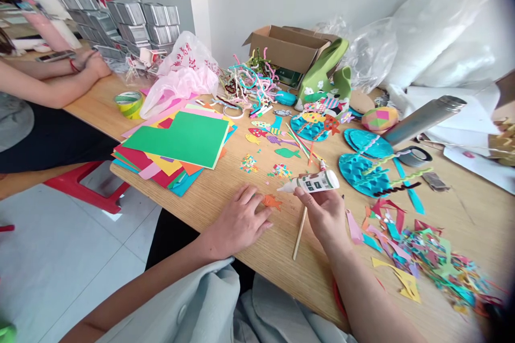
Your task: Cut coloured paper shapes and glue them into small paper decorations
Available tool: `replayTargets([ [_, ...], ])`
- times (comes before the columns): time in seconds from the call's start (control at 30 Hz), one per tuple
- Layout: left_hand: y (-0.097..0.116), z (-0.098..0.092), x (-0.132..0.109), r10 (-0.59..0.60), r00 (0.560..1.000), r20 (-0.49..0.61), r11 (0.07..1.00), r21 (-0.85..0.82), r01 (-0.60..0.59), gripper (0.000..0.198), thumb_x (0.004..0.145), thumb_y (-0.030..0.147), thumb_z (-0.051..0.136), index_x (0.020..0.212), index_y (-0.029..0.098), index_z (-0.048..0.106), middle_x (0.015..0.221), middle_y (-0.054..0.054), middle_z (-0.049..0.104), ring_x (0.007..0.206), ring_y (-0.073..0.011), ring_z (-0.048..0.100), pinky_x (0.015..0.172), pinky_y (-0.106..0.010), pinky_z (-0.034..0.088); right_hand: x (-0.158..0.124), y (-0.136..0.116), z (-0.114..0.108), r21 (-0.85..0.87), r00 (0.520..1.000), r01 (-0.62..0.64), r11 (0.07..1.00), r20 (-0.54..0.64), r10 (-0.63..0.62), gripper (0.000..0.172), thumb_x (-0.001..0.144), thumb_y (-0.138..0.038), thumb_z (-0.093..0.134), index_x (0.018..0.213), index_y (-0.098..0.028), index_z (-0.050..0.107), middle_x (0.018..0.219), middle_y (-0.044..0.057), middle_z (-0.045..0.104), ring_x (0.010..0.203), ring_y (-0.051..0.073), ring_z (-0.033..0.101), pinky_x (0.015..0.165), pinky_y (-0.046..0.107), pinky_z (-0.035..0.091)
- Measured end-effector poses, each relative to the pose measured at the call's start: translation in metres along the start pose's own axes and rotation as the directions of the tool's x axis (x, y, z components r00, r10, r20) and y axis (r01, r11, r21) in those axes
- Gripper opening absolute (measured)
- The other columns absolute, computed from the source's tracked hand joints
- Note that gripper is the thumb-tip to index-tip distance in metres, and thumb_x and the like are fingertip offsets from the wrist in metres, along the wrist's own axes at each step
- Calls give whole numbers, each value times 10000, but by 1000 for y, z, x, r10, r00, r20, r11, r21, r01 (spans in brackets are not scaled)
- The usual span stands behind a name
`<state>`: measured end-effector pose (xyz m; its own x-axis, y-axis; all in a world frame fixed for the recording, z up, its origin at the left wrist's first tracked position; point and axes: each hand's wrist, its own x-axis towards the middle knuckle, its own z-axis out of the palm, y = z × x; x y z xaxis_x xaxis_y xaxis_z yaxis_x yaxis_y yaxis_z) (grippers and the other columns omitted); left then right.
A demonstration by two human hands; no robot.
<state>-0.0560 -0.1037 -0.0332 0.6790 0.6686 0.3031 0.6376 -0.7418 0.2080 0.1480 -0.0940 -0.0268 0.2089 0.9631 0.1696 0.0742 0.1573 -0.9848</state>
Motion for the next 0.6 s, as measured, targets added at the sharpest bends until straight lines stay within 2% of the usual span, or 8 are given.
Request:
replayTargets([
  [0.2, 0, 1, 0, 4, 1000, -3, 1000, 17, -4, 275, 914, 366, 532, 1113, 208, 637, 1151, -90, 591, 1236, -275, 436, 1119, -489, 322, -2, 2, 6, -129, 983, 16, 992, 183, 8, 286, 741, -413, 756, 881, -183, 659, 886, 66, 723, 808, 208, 675, 756, 327, 540],
  [0.37, 0, 2, 0, 5, 1000, -1, 999, 37, -5, 276, 918, 365, 522, 1109, 206, 642, 1138, -89, 589, 1239, -287, 429, 1122, -486, 319, -4, 10, 9, -213, 975, 87, 973, 218, -40, 274, 783, -378, 715, 944, -167, 648, 914, 81, 711, 830, 213, 671, 774, 340, 537],
  [0.43, 1, 1, 0, 2, 1000, -1, 1000, 28, -2, 269, 918, 362, 523, 1104, 210, 644, 1132, -85, 590, 1233, -283, 435, 1118, -487, 326, -4, 9, 9, -191, 981, 127, 973, 170, -94, 263, 776, -354, 725, 946, -172, 641, 920, 76, 704, 849, 211, 670, 798, 347, 536],
  [0.53, 1, 1, -1, -3, 1000, -16, 1000, 3, 4, 260, 918, 353, 525, 1109, 220, 641, 1145, -83, 589, 1228, -272, 440, 1105, -489, 346, -1, -1, 4, -132, 981, 189, 973, -10, -192, 272, 780, -323, 723, 993, -193, 615, 1004, 79, 688, 911, 208, 669, 841, 357, 531],
  [0.6, 0, 2, -1, 0, 999, -40, 1000, -8, 0, 255, 914, 347, 535, 1111, 226, 642, 1157, -85, 591, 1238, -271, 435, 1099, -493, 354, 3, -12, -2, -122, 961, 227, 966, -130, -243, 332, 769, -310, 731, 1044, -212, 574, 1021, 75, 682, 924, 211, 672, 819, 357, 538],
])
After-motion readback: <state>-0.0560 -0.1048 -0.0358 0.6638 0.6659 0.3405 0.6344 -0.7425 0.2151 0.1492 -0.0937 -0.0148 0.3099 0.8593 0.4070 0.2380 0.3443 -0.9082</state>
